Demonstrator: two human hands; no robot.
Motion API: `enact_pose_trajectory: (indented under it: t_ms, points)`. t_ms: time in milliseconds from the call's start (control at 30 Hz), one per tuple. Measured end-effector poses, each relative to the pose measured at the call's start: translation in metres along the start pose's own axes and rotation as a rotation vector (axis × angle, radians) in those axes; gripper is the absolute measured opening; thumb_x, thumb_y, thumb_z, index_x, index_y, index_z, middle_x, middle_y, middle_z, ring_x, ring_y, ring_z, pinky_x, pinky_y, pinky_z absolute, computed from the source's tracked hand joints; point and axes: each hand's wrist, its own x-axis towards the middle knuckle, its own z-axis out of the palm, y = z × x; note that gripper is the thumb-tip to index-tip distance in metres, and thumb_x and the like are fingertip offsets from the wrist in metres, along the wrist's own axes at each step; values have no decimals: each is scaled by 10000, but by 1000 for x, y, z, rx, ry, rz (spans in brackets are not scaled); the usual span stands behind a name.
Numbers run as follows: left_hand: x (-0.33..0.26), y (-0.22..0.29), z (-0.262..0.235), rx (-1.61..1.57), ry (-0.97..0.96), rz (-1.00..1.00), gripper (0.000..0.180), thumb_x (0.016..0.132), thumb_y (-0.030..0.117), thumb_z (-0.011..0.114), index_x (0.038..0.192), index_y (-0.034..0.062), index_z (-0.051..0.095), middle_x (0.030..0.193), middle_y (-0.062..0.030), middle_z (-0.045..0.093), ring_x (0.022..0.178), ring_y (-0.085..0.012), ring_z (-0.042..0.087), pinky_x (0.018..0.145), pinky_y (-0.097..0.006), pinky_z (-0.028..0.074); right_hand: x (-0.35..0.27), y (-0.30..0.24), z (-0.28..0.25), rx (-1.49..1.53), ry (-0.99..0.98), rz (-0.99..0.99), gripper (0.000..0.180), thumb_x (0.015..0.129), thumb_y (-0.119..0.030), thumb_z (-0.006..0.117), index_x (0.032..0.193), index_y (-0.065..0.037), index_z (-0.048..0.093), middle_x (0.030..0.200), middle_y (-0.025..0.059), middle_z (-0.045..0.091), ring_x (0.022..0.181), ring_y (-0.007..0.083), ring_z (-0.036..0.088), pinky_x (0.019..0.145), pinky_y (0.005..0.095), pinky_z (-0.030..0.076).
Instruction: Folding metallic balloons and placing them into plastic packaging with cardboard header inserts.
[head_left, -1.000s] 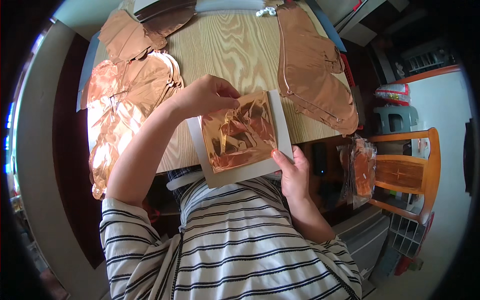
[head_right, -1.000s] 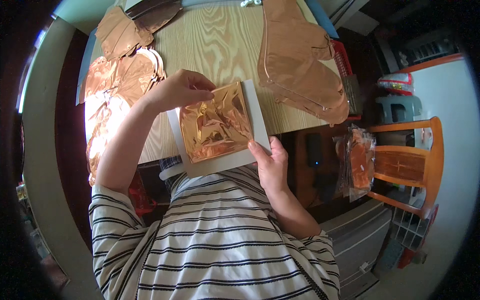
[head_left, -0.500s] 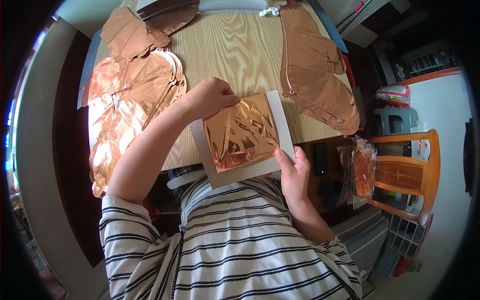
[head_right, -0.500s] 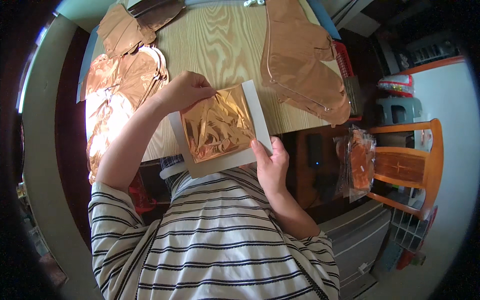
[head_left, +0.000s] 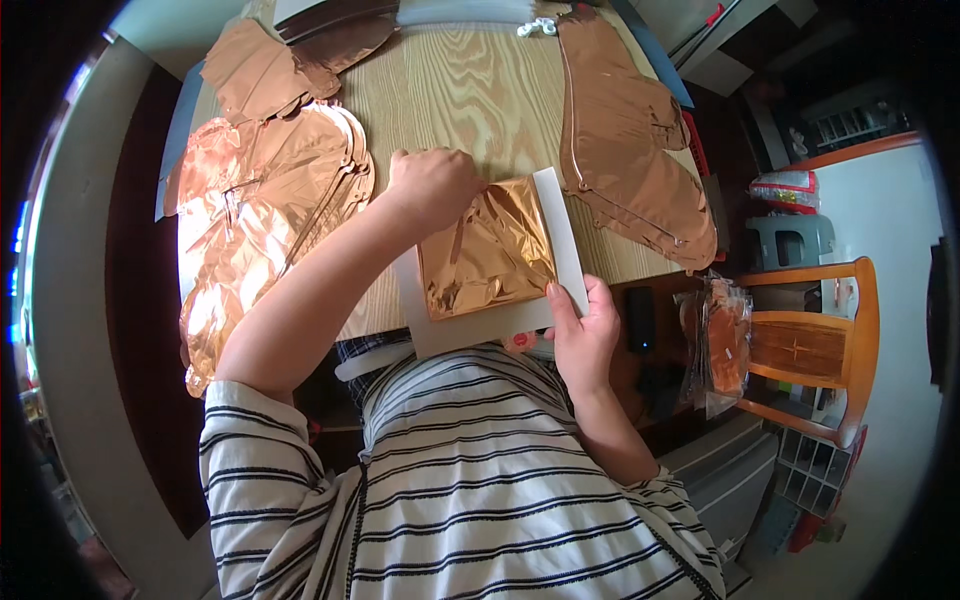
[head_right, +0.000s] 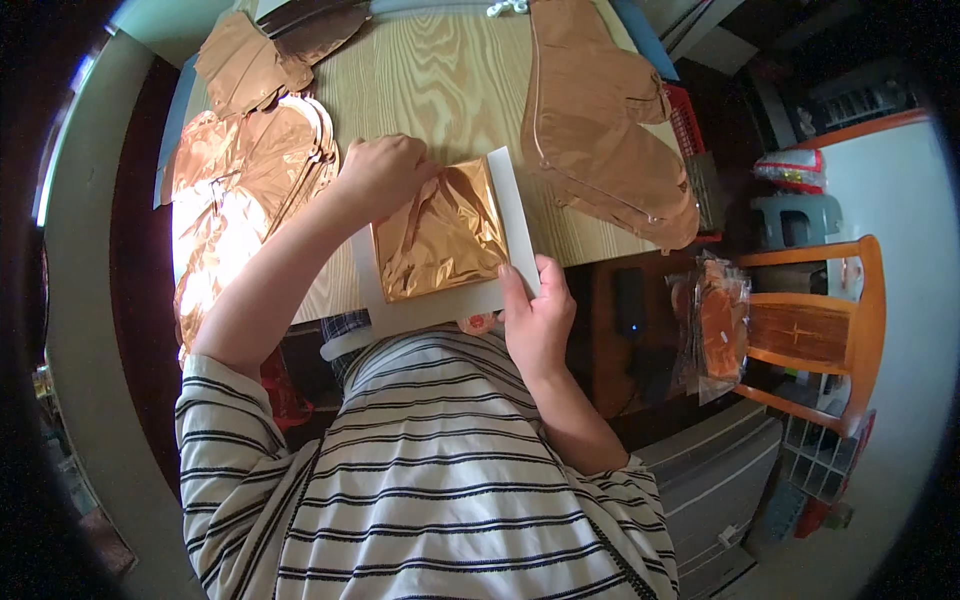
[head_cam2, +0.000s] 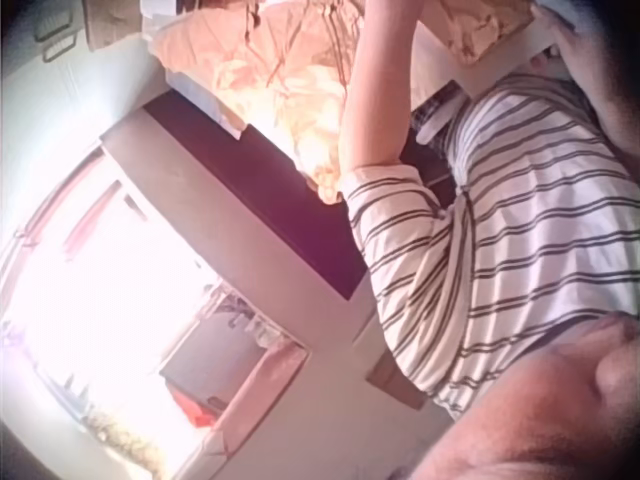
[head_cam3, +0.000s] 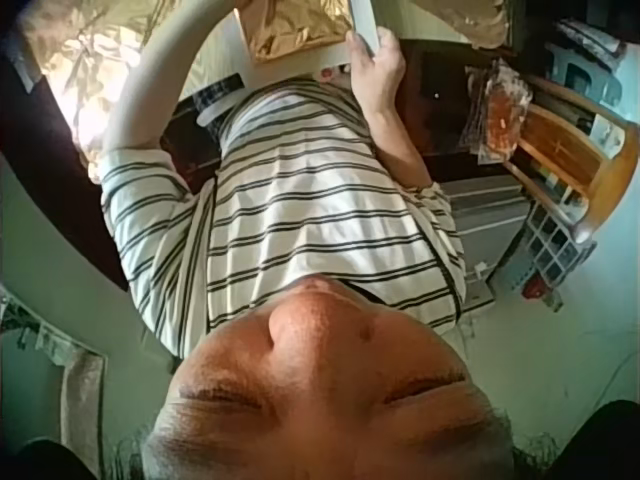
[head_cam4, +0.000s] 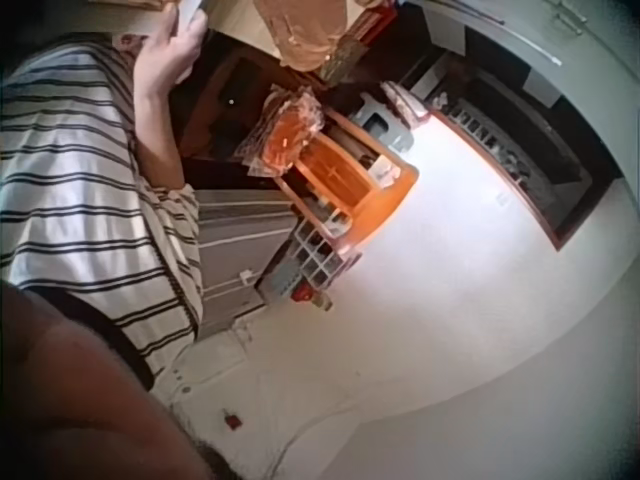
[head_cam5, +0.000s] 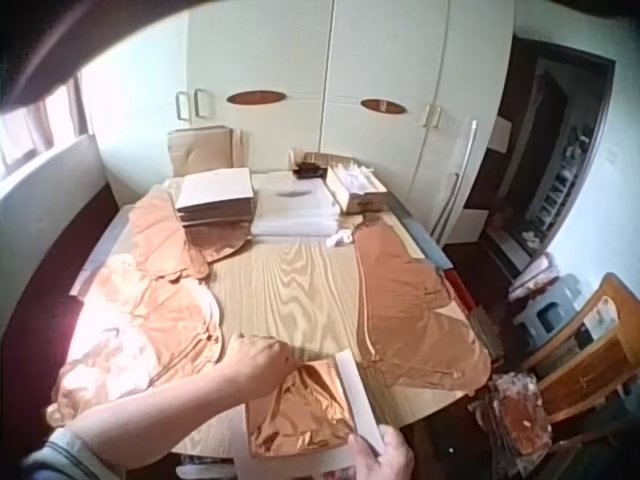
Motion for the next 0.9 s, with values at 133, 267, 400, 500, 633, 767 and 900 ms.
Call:
enact_pose_trajectory:
  t_ms: [133, 267, 400, 500, 633, 767, 900]
  points:
    - [-3, 4, 13, 137, 298, 22, 310, 901, 399, 656, 856, 92, 663, 856, -104, 692, 856, -261, 692, 809, -428, 455, 5, -6, 1, -32, -35, 10, 318, 957, -120, 694, 1215, 4, 556, 924, 113, 713, 669, 134, 664, 596, 293, 553]
    - [-23, 5, 32, 192, 525, 244, 232, 778, 309, 735, 870, 106, 672, 811, -47, 638, 842, -247, 659, 848, -431, 414, 9, 6, 6, -74, 26, -60, 421, 941, -100, 698, 1309, -17, 513, 1050, 192, 714, 856, 244, 719, 755, 370, 578]
    - [-56, 14, 33, 204, 424, 261, 441, 803, 435, 741, 1051, 79, 663, 1070, -94, 656, 1025, -271, 626, 958, -488, 421, 12, -1, 10, -101, 34, -79, 454, 932, -91, 698, 1334, -25, 499, 1106, 232, 702, 961, 333, 726, 823, 414, 572]
    - [-68, 23, 29, 99, 423, 203, 634, 849, 514, 698, 1227, 14, 608, 1255, -168, 616, 1194, -341, 572, 1073, -551, 367, 15, -1, 11, -183, 31, -169, 458, 930, -103, 692, 1338, -32, 497, 1106, 244, 697, 961, 385, 718, 805, 435, 573]
    - [-69, 14, 45, 30, 452, 228, 794, 883, 574, 648, 1370, -37, 507, 1436, -242, 510, 1346, -423, 468, 1142, -588, 302, 20, -12, 6, -476, -18, -218, 474, 911, -163, 709, 1330, -51, 516, 1177, 221, 669, 1044, 385, 683, 862, 462, 538]
    - [-71, 10, 56, -12, 469, 230, 844, 896, 589, 621, 1428, -44, 449, 1493, -270, 453, 1403, -455, 406, 1159, -591, 278, 23, -30, -2, -841, -29, -461, 489, 888, -209, 722, 1322, -56, 557, 1308, 189, 597, 1197, 367, 571, 1000, 486, 426]
    - [-68, 9, 66, 50, 508, 229, 804, 920, 565, 551, 1414, -64, 472, 1491, -283, 456, 1427, -445, 386, 1186, -579, 248, 46, -52, 24, -612, -171, -866, 477, 928, -207, 672, 1343, -4, 557, 1344, 181, 589, 1264, 395, 504, 1074, 525, 356]
